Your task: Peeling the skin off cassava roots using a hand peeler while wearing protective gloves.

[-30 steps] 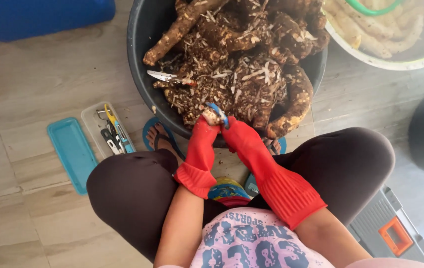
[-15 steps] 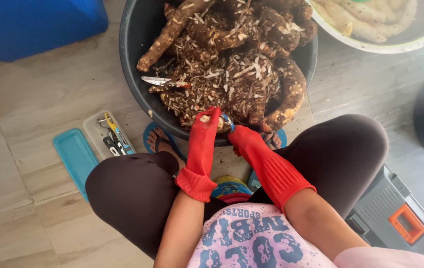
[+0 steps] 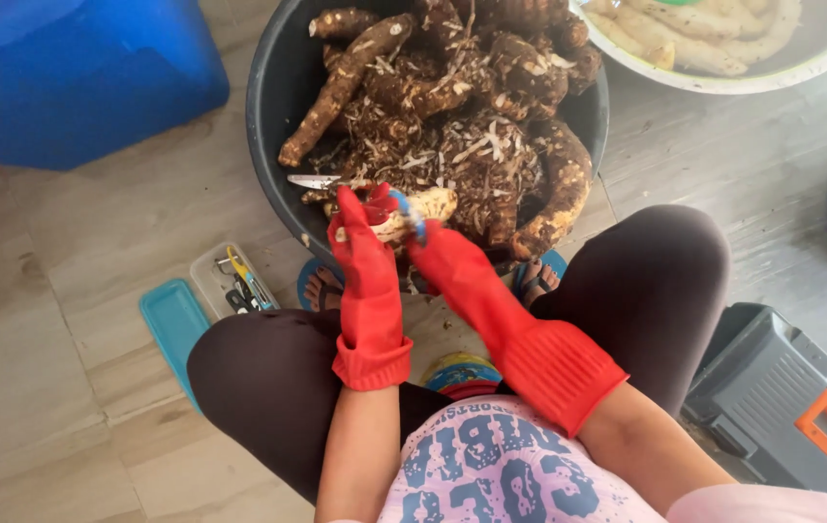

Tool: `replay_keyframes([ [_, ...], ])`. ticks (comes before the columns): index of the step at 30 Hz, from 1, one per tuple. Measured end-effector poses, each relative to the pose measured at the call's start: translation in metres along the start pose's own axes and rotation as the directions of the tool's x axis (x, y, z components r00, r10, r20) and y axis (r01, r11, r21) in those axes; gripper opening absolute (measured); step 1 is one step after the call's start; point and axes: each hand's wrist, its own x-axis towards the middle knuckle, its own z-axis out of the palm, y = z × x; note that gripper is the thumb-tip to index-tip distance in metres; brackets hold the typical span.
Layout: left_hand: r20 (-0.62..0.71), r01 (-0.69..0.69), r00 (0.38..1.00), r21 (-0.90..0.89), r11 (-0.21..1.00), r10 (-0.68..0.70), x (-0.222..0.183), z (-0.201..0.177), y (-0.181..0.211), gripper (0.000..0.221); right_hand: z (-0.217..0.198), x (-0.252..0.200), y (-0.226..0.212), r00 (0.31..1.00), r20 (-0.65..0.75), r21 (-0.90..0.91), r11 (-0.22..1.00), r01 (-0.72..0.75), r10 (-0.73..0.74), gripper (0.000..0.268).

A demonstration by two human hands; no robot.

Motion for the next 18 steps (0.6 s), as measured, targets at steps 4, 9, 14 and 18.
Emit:
replay_keyframes([
  [4,-0.218,0.046,0.973,-0.144,0.989,-0.077,0.000,0.010,0.012,0.057,-0.006,-0.026,-0.018,0.997,-0.015,0.071,0.995,0.076,-0.075,0.052],
  [9,-0.387,0.208,0.887,-0.148,0.967,-0.251,-0.015,0.018,0.061,0.052,0.006,0.025,0.017,0.993,-0.074,0.060,0.994,0.096,-0.091,0.051],
  [14,-0.401,0.193,0.881,-0.182,0.964,-0.252,-0.017,0.029,0.076,0.051,0.035,0.064,0.041,0.979,-0.173,0.013,0.994,0.110,-0.106,0.041],
  [18,-0.402,0.158,0.892,-0.153,0.976,-0.207,-0.015,0.024,0.070,0.052,0.003,-0.001,0.016,0.979,-0.145,-0.010,0.989,0.145,-0.145,0.047],
])
